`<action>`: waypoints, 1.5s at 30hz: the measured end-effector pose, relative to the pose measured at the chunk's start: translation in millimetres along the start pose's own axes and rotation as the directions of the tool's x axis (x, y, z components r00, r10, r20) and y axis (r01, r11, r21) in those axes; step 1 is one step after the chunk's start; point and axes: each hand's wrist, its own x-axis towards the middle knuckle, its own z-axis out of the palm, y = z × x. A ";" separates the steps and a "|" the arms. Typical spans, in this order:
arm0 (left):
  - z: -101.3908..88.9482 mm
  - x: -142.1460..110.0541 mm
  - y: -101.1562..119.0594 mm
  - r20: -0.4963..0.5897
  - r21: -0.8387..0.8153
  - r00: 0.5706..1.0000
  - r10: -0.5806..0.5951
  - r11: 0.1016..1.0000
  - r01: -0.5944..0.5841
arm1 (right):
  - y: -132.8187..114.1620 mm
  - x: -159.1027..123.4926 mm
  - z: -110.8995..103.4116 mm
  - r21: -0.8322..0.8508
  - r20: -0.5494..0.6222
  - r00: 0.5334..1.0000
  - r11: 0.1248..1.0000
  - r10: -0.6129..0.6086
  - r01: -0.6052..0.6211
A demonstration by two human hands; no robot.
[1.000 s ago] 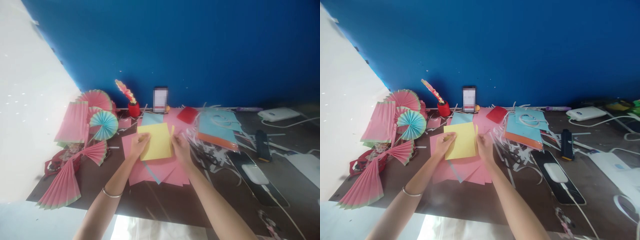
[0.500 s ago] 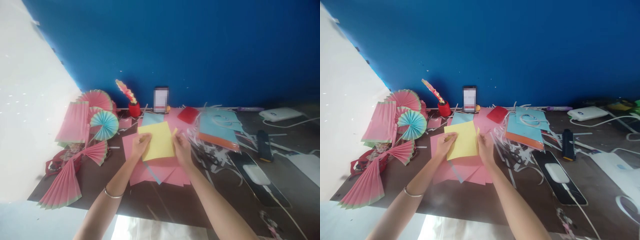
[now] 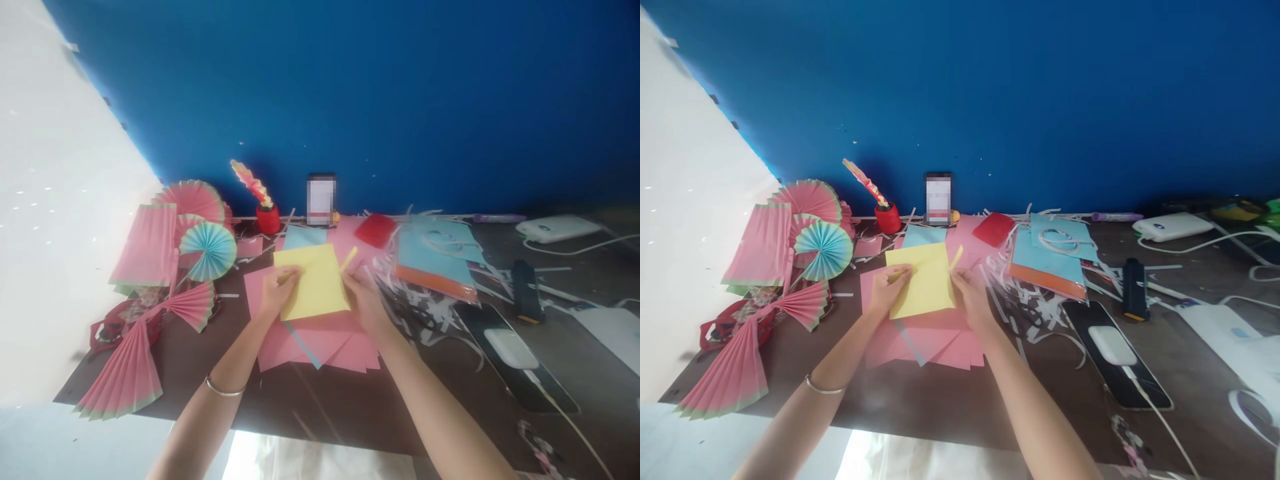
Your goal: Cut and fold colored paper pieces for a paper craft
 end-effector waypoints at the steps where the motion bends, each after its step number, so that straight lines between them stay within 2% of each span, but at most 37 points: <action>1: -0.4 0.1 -0.3 0.002 0.003 1.000 0.002 1.000 -0.002 | -0.3 -0.1 -0.2 -0.005 0.001 1.000 1.000 -0.001 0.001; 4: -1.7 0.4 -0.8 0.004 0.007 1.000 0.006 1.000 -0.006 | -2.2 -1.6 0.7 -0.062 -0.014 0.999 0.997 -0.039 0.038; 10: -3.0 1.6 -1.2 -0.008 -0.018 1.000 0.023 1.000 -0.023 | -0.7 -2.4 1.3 -0.318 -0.093 0.977 0.936 -0.189 0.151; 16: -1.6 1.3 -3.0 -0.019 -0.041 1.000 0.005 0.999 -0.006 | 5.9 0.4 0.0 -0.414 -0.121 0.953 0.887 -0.276 0.205; 27: -0.1 0.4 -2.1 -0.001 -0.019 0.999 -0.033 0.999 0.033 | 8.2 0.2 2.6 -0.358 -0.130 0.949 0.907 -0.286 0.224; 31: -0.8 0.6 -1.9 -0.008 -0.015 1.000 -0.015 1.000 0.015 | 2.6 -2.8 5.6 -0.233 -0.130 0.972 0.959 -0.194 0.160; 34: -1.1 0.4 -1.1 -0.012 -0.007 1.000 -0.009 1.000 0.009 | -0.9 -4.0 7.1 -0.121 -0.073 0.992 0.988 -0.105 0.095; 37: -1.1 0.2 -0.2 -0.010 -0.016 1.000 -0.010 1.000 0.009 | -1.0 -3.5 7.0 -0.076 -0.041 0.997 0.995 -0.061 0.058; 45: -0.8 -0.5 0.0 -0.005 -0.030 1.000 -0.005 1.000 0.005 | 6.0 -0.7 3.1 -0.266 -0.151 0.971 0.954 -0.184 0.140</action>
